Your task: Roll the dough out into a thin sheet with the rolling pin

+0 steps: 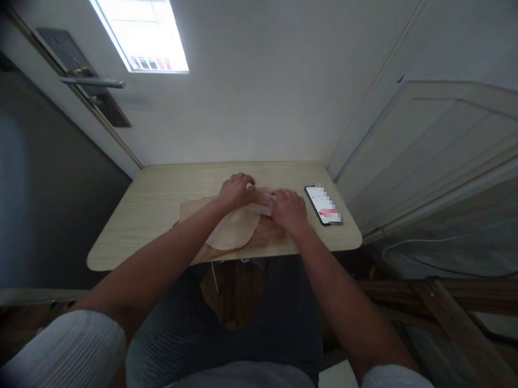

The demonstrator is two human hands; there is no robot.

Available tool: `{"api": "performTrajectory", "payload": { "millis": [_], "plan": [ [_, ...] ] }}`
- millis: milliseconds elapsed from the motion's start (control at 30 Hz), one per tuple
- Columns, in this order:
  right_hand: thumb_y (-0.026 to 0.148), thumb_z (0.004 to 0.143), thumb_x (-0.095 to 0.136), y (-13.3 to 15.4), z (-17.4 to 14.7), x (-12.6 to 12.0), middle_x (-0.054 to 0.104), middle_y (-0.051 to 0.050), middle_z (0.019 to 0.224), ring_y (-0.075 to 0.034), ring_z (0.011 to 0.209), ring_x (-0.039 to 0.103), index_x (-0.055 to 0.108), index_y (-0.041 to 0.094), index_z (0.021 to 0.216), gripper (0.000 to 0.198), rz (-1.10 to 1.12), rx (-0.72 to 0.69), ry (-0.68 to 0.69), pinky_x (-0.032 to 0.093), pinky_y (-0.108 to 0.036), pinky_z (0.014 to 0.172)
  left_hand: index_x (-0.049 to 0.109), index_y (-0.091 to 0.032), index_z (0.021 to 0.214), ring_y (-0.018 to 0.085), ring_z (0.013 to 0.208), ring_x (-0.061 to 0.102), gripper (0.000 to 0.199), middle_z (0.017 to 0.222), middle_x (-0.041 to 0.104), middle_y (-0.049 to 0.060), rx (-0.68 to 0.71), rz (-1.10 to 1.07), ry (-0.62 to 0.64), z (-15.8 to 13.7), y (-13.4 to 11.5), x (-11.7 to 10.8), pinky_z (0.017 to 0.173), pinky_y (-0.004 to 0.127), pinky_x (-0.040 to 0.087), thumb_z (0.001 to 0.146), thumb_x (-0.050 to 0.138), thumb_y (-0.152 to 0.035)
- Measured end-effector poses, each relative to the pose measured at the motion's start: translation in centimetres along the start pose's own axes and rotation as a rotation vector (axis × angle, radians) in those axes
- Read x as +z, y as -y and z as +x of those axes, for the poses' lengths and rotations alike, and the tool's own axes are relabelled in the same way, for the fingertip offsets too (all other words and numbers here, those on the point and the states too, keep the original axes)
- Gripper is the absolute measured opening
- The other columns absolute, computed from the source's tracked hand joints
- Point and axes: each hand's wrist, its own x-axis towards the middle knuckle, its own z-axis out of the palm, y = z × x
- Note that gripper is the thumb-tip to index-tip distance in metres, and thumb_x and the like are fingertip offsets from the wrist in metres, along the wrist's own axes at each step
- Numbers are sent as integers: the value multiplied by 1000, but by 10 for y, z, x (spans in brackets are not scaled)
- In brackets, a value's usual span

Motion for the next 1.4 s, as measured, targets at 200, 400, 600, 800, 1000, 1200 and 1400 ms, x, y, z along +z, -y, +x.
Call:
{"api": "performTrajectory", "payload": {
  "millis": [200, 400, 600, 800, 1000, 1200, 1400],
  "plan": [
    [50, 105, 30, 10, 2, 12, 49, -13, 153, -36, 139, 43, 50, 26, 147, 52, -13, 77, 71, 31, -62, 110, 52, -23, 142, 34, 137, 42, 48, 148, 51, 13, -3, 94, 34, -2, -1, 19, 111, 63, 33, 100, 36, -41],
    [51, 104, 31, 15, -8, 19, 46, -13, 156, -38, 143, 37, 48, 25, 150, 55, -7, 120, 23, 24, -68, 113, 49, -28, 146, 33, 143, 37, 50, 156, 45, 10, 18, 131, 71, -7, 1, 19, 114, 67, 28, 102, 32, -44],
    [47, 106, 27, 25, -29, 21, 49, -14, 154, -38, 141, 38, 49, 21, 148, 54, -42, 112, -80, 22, -68, 113, 52, -31, 142, 30, 141, 39, 48, 155, 46, 8, 36, 176, -9, -29, -2, 18, 115, 61, 29, 105, 25, -47],
    [48, 106, 27, 31, -49, 26, 51, -15, 152, -37, 139, 40, 54, 19, 143, 55, -45, 78, -151, 20, -65, 113, 53, -31, 142, 31, 142, 38, 54, 154, 47, 9, 48, 205, -29, -50, -5, 13, 115, 61, 29, 104, 24, -57],
    [47, 106, 28, 38, -63, 25, 53, -16, 149, -36, 139, 41, 55, 17, 141, 53, -47, 59, -175, 20, -64, 114, 51, -32, 144, 32, 143, 37, 55, 156, 46, 8, 73, 205, -14, -64, -5, 9, 116, 60, 29, 104, 24, -58],
    [45, 106, 31, 46, -88, 30, 52, -20, 150, -36, 141, 40, 48, 11, 147, 56, -45, 25, -241, 17, -64, 116, 49, -25, 146, 31, 145, 37, 61, 158, 45, 8, 106, 168, -3, -85, -4, 3, 117, 56, 30, 104, 20, -58],
    [45, 105, 35, 53, -111, 30, 50, -20, 152, -35, 141, 41, 46, 9, 149, 58, -24, -16, -240, 19, -61, 117, 40, -22, 153, 28, 150, 32, 64, 160, 43, 8, 97, 131, 38, -110, -1, 0, 121, 57, 27, 104, 22, -58]
  ]
}}
